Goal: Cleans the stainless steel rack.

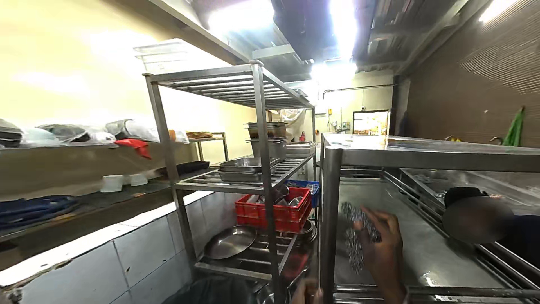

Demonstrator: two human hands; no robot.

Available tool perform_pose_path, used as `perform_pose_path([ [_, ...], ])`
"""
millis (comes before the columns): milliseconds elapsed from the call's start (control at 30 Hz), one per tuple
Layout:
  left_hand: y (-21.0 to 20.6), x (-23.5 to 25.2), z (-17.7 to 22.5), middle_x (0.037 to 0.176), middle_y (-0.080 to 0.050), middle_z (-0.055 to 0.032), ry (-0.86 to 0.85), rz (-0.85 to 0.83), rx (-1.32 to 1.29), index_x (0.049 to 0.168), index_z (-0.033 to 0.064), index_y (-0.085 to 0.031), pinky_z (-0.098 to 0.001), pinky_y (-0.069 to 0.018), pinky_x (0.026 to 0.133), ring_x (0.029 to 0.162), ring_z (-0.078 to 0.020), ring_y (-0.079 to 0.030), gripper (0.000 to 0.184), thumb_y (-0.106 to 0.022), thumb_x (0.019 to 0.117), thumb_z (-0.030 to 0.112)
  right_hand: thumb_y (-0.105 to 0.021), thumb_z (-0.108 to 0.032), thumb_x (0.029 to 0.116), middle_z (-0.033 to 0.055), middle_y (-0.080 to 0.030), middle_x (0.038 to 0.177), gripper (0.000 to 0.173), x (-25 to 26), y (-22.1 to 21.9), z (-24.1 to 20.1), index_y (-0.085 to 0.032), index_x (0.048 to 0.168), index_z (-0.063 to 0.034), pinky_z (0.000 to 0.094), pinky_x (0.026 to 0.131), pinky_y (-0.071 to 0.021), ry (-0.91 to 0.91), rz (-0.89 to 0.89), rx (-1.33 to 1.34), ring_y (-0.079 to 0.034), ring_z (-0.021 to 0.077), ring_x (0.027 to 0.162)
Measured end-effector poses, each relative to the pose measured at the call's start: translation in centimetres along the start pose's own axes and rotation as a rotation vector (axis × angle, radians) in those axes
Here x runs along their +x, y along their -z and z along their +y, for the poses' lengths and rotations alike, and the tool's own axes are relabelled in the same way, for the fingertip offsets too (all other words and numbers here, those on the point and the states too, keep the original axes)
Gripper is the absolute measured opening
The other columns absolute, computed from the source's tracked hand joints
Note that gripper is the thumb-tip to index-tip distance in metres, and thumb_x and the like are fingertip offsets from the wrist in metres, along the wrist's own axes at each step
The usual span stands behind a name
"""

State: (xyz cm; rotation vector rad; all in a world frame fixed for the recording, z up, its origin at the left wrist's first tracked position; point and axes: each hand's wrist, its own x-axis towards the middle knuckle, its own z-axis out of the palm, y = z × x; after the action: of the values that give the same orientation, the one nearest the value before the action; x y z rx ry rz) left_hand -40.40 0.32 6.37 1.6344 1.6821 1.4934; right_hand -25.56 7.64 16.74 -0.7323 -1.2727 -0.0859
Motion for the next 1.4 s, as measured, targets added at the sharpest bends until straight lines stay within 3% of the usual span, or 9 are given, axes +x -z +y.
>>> perform_pose_path([
  [133,-1.6,6.8,3.3,0.122,-0.065,-0.0246,-0.131,0.068,-0.039,0.141,-0.0077,-0.051,-0.0571,-0.0513,0.096,0.111,-0.0377,-0.064,0.064,-0.064,0.0931,0.033,-0.076,-0.025,0.0870,0.0155,-0.069,0.102,0.032,6.2,-3.9,-1.4,-0.077,0.108,0.0000,0.0264,0.084,-0.0544,0.231,0.229,-0.038,-0.067,0.0176,0.094],
  [233,-4.3,9.3,4.4,0.084,-0.068,-0.0118,-0.098,0.156,-0.187,0.118,-0.0056,-0.064,-0.0408,-0.0562,0.069,0.070,-0.0182,-0.066,0.045,-0.073,0.0880,0.027,-0.076,-0.022,0.0901,0.0174,-0.069,0.107,0.028,8.9,-6.0,-2.7,-0.078,0.110,-0.0021,0.0286,0.083,-0.0555,0.279,0.265,-0.116,-0.068,0.0219,0.096],
  [267,-4.6,9.6,4.8,0.079,-0.067,-0.0125,-0.098,0.173,-0.189,0.113,-0.0076,-0.066,-0.0419,-0.0549,0.067,0.066,-0.0189,-0.064,0.040,-0.074,0.0882,0.023,-0.076,-0.020,0.0903,0.0174,-0.070,0.106,0.025,9.6,-6.3,-3.0,-0.079,0.109,-0.0032,0.0303,0.080,-0.0559,0.278,0.274,-0.152,-0.069,0.0235,0.094],
  [533,-4.9,9.7,5.0,0.076,-0.068,-0.0124,-0.098,0.229,-0.110,0.105,-0.0057,-0.069,-0.0445,-0.0541,0.067,0.068,-0.0217,-0.066,0.034,-0.077,0.0846,0.020,-0.073,-0.021,0.0945,0.0157,-0.063,0.098,0.023,10.9,-6.6,-5.0,-0.076,0.110,-0.0045,0.0351,0.062,-0.0517,0.205,0.218,-0.341,-0.064,0.0248,0.077],
  [667,-4.7,9.1,5.1,0.079,-0.069,-0.0164,-0.098,0.242,-0.138,0.107,-0.0091,-0.069,-0.0470,-0.0542,0.071,0.071,-0.0245,-0.067,0.036,-0.078,0.0839,0.016,-0.076,-0.013,0.0860,0.0150,-0.065,0.093,0.020,8.9,-6.9,-3.6,-0.079,0.103,-0.0036,0.0301,0.062,-0.0531,0.266,0.266,-0.287,-0.064,0.0222,0.075],
  [833,-4.8,9.3,4.8,0.079,-0.068,-0.0129,-0.054,0.218,-0.133,0.109,-0.0065,-0.069,-0.0443,-0.0530,0.069,0.070,-0.0217,-0.064,0.037,-0.077,0.0848,0.020,-0.073,-0.013,0.0924,0.0184,-0.062,0.099,0.017,11.1,-6.6,-4.9,-0.075,0.106,-0.0029,0.0397,0.064,-0.0528,0.257,0.174,-0.393,-0.064,0.0296,0.079],
  [967,-4.6,9.3,5.1,0.079,-0.069,-0.0149,-0.065,0.227,-0.126,0.109,-0.0071,-0.069,-0.0471,-0.0528,0.070,0.071,-0.0248,-0.066,0.037,-0.077,0.0849,0.020,-0.077,-0.009,0.0837,0.0183,-0.064,0.092,0.018,9.6,-6.4,-3.7,-0.078,0.100,-0.0023,0.0382,0.058,-0.0528,0.319,0.204,-0.356,-0.064,0.0292,0.072],
  [1100,-4.5,9.0,5.1,0.083,-0.070,-0.0167,-0.041,0.213,-0.135,0.113,-0.0075,-0.069,-0.0495,-0.0537,0.073,0.075,-0.0268,-0.067,0.039,-0.077,0.0864,0.019,-0.074,-0.013,0.0913,0.0179,-0.061,0.098,0.016,11.2,-6.3,-4.9,-0.075,0.105,-0.0038,0.0384,0.060,-0.0511,0.285,0.155,-0.404,-0.064,0.0286,0.076],
  [1400,-4.4,9.2,4.8,0.082,-0.070,-0.0162,-0.035,0.195,-0.121,0.111,-0.0062,-0.070,-0.0502,-0.0529,0.071,0.073,-0.0274,-0.066,0.037,-0.077,0.0866,0.020,-0.074,-0.013,0.0899,0.0214,-0.064,0.096,0.016,11.0,-6.4,-5.4,-0.075,0.102,-0.0016,0.0442,0.059,-0.0536,0.228,0.146,-0.439,-0.065,0.0329,0.072],
])
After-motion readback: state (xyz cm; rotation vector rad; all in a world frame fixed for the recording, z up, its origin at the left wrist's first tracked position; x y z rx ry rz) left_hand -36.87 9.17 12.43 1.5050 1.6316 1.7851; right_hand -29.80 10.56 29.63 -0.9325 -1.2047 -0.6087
